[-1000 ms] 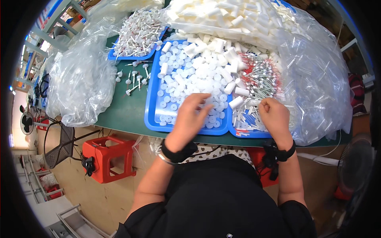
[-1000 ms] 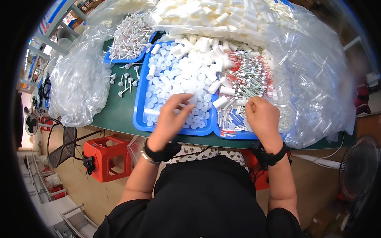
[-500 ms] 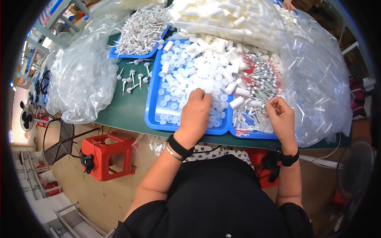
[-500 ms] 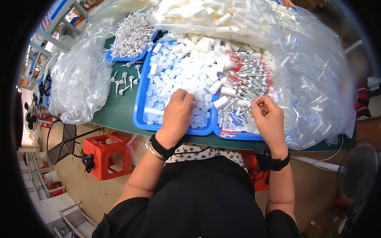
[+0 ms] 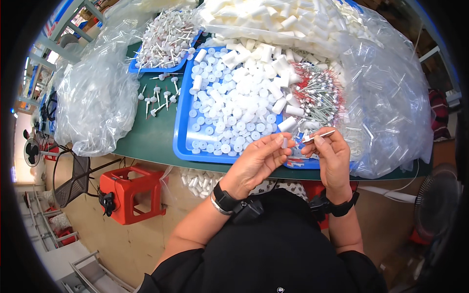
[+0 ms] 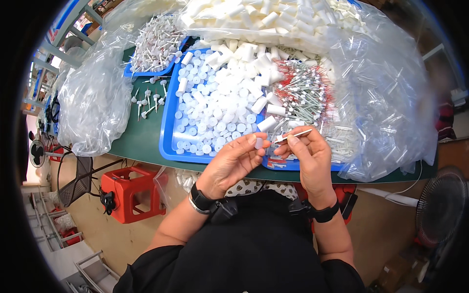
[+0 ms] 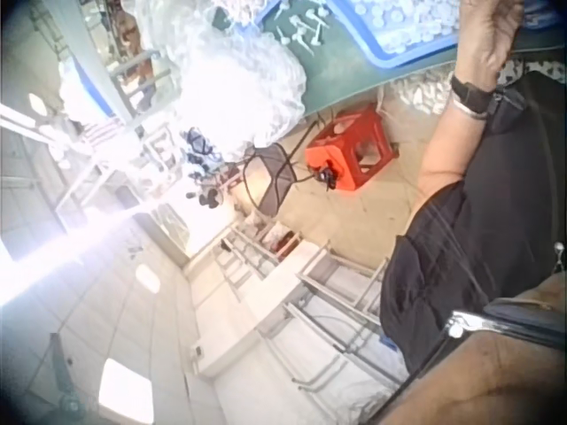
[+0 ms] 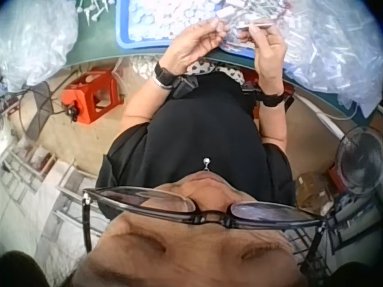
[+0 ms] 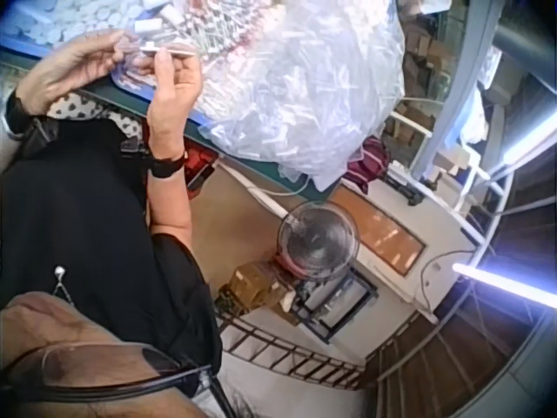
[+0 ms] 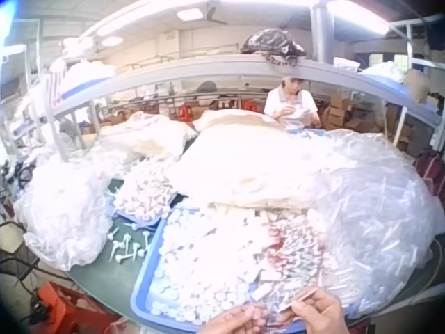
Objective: The person assembles small white plastic components by hand, picking up cylindrical pieces and inserting them into other parts. The person works at a table with blue trays filled with parts and plastic bags of supplies.
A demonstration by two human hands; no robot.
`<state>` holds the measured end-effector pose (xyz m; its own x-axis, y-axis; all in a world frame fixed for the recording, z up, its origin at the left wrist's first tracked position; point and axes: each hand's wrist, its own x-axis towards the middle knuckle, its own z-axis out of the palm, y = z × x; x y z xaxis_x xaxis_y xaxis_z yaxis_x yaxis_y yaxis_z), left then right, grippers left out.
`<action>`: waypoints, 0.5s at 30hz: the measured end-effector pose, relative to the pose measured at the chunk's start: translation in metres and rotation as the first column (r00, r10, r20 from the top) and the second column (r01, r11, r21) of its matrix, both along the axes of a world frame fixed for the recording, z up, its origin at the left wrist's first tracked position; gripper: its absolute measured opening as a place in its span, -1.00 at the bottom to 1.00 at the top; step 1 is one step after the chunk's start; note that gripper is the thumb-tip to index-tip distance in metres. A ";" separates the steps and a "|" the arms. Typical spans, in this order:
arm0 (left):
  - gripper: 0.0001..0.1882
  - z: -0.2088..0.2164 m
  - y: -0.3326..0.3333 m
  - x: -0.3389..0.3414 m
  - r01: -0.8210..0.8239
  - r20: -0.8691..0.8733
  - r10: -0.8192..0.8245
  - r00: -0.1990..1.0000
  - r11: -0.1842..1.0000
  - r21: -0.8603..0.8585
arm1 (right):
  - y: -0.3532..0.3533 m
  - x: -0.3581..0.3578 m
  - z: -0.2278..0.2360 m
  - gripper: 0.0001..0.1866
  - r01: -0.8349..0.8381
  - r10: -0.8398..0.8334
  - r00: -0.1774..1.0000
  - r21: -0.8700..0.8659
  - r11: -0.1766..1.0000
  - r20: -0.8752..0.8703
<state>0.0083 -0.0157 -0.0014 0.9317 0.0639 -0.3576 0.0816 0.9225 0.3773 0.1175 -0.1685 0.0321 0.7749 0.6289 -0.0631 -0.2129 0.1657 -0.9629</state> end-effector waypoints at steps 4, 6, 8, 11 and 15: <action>-0.61 -0.008 -0.006 -0.001 0.017 0.036 -0.013 0.999 0.994 -0.106 | 0.003 -0.002 -0.006 -0.90 0.015 -0.012 0.999 -0.073 0.997 0.030; -0.61 -0.007 -0.005 -0.001 0.012 0.044 -0.006 0.999 0.991 -0.135 | 0.003 -0.002 -0.007 -0.89 0.037 -0.032 0.998 -0.097 0.995 0.052; -0.60 -0.008 -0.005 -0.001 0.013 0.052 -0.004 0.999 0.987 -0.160 | 0.003 -0.002 -0.008 -0.89 0.060 -0.052 0.996 -0.112 0.992 0.075; -0.60 -0.012 -0.005 0.000 0.011 0.058 0.001 0.998 0.980 -0.198 | 0.002 -0.001 -0.008 -0.89 0.080 -0.065 0.992 -0.131 0.988 0.111; -0.60 -0.014 -0.005 0.001 -0.017 0.052 0.032 0.998 0.965 -0.262 | 0.000 -0.002 -0.008 -0.90 0.065 -0.041 0.987 -0.154 0.986 0.156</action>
